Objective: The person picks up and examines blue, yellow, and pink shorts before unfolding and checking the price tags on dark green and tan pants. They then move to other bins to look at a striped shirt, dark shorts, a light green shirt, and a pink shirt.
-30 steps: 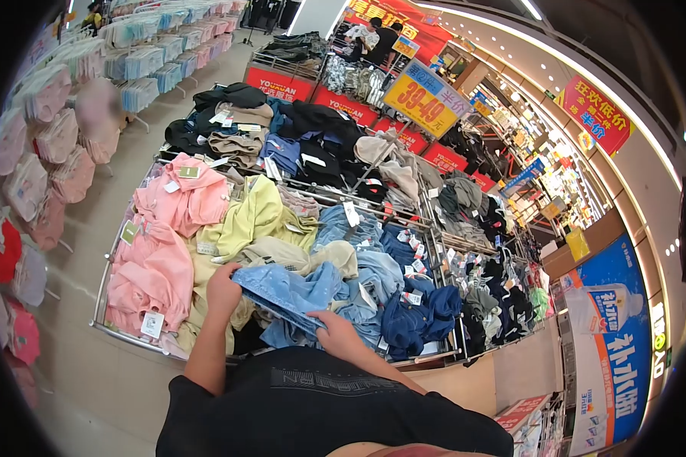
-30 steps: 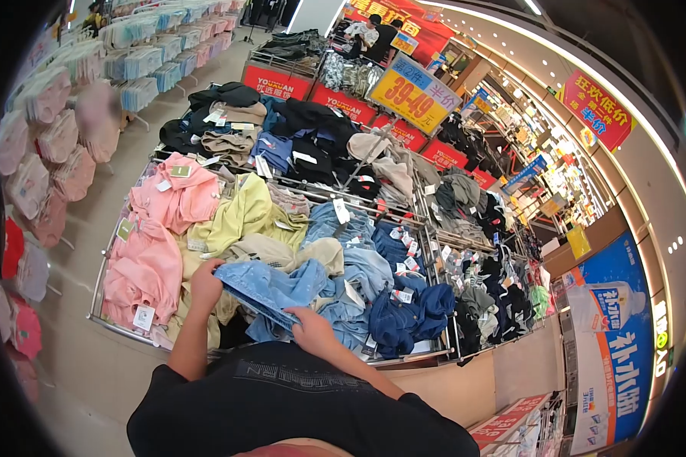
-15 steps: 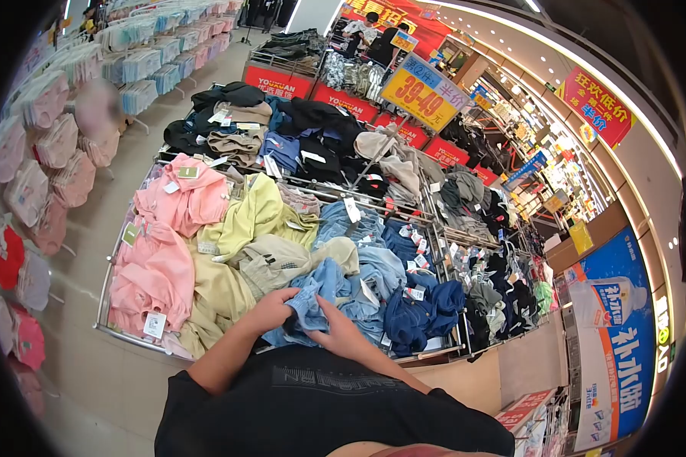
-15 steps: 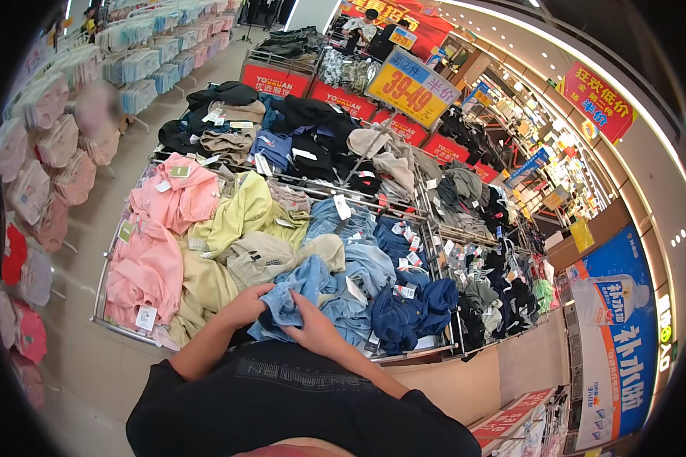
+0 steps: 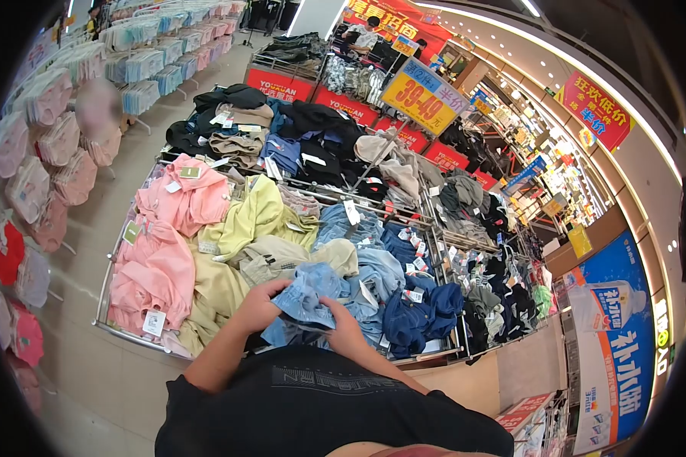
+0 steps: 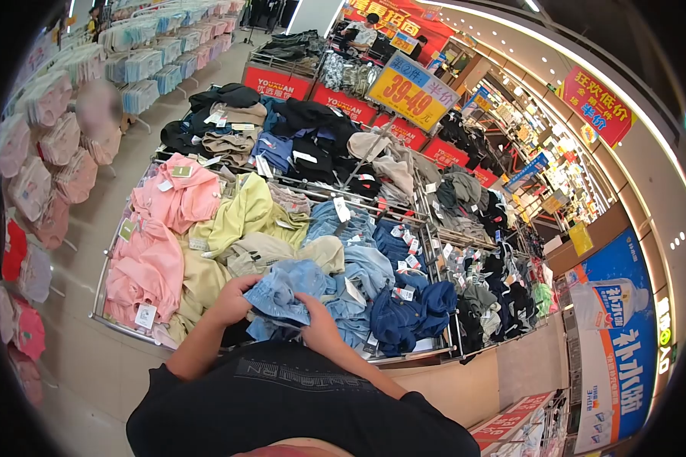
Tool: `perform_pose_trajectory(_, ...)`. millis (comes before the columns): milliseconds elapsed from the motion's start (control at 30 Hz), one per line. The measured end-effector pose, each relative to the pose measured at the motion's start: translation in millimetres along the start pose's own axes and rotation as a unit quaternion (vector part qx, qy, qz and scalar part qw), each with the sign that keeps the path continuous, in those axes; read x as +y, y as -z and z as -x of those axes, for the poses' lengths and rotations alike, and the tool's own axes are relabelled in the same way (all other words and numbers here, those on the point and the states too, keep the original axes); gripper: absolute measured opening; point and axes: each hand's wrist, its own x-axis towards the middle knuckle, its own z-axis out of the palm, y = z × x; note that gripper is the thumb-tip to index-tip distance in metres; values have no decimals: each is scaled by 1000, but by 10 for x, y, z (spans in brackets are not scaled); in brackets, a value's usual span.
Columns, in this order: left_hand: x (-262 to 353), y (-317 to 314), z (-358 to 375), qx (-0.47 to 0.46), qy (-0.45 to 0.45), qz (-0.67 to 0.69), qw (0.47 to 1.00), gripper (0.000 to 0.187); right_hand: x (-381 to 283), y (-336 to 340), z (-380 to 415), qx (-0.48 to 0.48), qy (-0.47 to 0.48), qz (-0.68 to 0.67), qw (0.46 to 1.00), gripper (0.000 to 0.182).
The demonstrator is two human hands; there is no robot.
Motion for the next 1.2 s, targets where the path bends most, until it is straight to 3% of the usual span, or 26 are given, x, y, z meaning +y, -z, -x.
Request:
perform_pose_trajectory(100, -7, 99, -26, 129, -47, -175, 975, 35, 105, -16, -4, 48, 0, -9, 999, 59)
perform_pose_trajectory(167, 5, 155, -41, 224, -66, -302, 924, 37, 169, -7, 16, 77, 17, -11, 997, 58)
perform_pose_trajectory(267, -148, 193, -40, 224, 27, -279, 933, 35, 72, 43, 27, 98, 53, -6, 994, 56)
perform_pose_trajectory(367, -376, 194, -38, 154, 85, -286, 942, 37, 72, 66, 26, 71, 75, 1, 995, 53)
perform_pose_trajectory(467, -787, 164, -64, 106, 137, -186, 967, 37, 34, 78, 58, 5, 78, -10, 997, 47)
perform_pose_trajectory(533, -787, 84, -47, 125, 155, -1, 980, 39, -94, 84, 51, -38, 85, -30, 995, 47)
perform_pose_trajectory(667, -408, -31, -71, 88, 190, 275, 938, 41, -101, 73, 10, -39, 84, -20, 996, 63)
perform_pose_trajectory(833, -317, -75, 12, -49, 148, 241, 958, 33, -138, 38, -33, -40, 88, 16, 995, 82)
perform_pose_trajectory(900, -323, -95, 70, -131, 112, 197, 965, 28, 124, -58, -98, -68, 153, 59, 984, 81)
perform_pose_trajectory(1000, -334, -78, 133, -154, 116, 245, 950, 23, 807, -297, -165, -109, 201, 81, 970, 68)
perform_pose_trajectory(1033, -184, -118, 217, -103, 78, 258, 958, 20, 885, -329, -151, -122, 209, 82, 967, 63)
perform_pose_trajectory(1133, 259, 192, 233, -162, -12, 405, 900, 21, 918, -374, -42, -185, 50, 81, 978, 40)
perform_pose_trajectory(1200, 32, 492, 222, -64, -38, 418, 905, 26, 819, -325, 83, -162, -37, 13, 986, 34)
